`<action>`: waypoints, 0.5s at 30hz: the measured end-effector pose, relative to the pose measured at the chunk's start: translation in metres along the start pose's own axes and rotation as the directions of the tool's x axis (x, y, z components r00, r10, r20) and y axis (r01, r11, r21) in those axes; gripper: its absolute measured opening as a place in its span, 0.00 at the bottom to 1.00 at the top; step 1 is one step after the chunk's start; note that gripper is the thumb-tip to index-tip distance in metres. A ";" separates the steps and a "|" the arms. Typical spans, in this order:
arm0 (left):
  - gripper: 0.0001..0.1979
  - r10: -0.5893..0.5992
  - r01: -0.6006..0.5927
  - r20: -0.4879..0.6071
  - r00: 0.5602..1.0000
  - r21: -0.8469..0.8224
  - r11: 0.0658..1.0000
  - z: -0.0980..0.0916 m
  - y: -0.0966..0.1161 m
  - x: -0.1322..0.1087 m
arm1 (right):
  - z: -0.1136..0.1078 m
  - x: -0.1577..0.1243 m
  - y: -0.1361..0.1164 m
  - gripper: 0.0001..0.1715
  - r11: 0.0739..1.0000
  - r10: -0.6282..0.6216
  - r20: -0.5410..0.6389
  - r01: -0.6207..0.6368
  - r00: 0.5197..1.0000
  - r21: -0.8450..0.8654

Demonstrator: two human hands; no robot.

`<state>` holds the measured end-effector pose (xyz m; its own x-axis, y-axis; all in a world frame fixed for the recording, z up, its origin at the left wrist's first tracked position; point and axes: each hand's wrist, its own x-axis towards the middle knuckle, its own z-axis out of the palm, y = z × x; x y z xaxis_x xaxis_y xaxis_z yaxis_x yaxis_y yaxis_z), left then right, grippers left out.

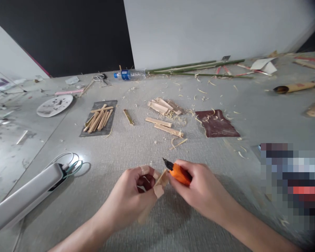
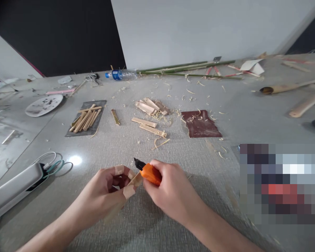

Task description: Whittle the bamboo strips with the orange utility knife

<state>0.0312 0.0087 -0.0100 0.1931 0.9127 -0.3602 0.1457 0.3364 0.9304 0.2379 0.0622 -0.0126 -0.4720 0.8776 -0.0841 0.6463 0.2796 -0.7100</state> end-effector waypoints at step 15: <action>0.12 -0.077 0.077 0.003 0.997 -0.128 0.989 -0.002 0.003 0.001 | 0.002 0.000 0.006 0.23 0.988 -0.013 -0.025 0.017 1.000 0.154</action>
<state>0.0299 0.0110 -0.0078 0.1839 0.8835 -0.4309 0.0345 0.4323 0.9011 0.2405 0.0628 -0.0184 -0.4654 0.8832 -0.0573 0.5381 0.2309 -0.8107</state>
